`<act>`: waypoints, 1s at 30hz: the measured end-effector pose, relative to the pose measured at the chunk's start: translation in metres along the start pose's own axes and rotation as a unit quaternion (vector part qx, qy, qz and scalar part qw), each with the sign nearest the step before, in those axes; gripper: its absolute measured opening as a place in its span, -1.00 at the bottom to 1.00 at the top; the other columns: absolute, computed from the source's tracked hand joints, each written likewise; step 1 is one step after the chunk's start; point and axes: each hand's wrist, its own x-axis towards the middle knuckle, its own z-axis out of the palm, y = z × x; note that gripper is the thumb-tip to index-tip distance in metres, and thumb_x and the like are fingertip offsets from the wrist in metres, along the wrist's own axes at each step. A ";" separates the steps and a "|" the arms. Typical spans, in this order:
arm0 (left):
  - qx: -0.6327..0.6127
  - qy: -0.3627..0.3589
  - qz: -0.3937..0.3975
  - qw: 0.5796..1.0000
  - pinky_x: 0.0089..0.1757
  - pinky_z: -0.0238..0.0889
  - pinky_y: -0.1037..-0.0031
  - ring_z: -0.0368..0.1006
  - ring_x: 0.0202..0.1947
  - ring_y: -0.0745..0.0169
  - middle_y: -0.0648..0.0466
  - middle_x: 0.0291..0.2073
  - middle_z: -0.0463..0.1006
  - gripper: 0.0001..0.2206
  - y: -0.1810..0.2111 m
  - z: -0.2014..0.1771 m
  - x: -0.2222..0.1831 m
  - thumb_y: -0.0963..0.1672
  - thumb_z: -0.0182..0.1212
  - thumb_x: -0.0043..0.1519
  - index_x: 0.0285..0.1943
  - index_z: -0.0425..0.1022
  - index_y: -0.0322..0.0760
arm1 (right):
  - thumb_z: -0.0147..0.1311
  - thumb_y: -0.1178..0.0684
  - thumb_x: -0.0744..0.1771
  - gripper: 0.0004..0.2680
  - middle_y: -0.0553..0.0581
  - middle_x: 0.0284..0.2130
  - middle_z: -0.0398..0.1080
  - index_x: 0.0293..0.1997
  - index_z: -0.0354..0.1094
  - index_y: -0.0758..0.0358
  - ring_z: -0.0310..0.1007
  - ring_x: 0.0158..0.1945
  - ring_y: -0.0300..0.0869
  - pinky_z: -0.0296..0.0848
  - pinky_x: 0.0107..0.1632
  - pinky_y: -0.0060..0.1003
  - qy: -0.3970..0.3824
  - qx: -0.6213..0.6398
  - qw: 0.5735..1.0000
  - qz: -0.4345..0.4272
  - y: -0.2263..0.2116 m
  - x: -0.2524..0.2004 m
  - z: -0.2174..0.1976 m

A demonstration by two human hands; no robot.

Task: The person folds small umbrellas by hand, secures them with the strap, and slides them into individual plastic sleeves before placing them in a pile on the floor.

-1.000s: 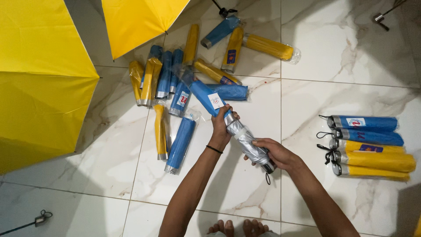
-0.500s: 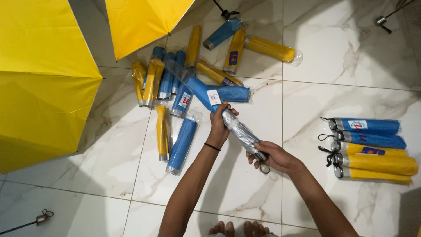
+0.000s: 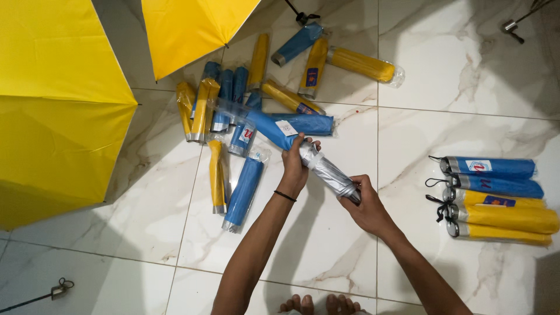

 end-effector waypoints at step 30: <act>0.165 -0.096 0.018 0.981 0.02 0.43 0.12 0.54 -0.02 -0.13 -0.28 0.03 0.50 -0.40 0.042 -0.007 -0.017 0.01 0.27 0.26 0.24 0.04 -0.45 | -0.13 0.08 0.40 -0.88 0.02 -0.58 0.08 -0.26 0.22 0.28 0.13 -0.60 -0.26 0.08 -0.60 -0.44 -0.129 0.277 0.952 0.026 0.023 0.005 0.024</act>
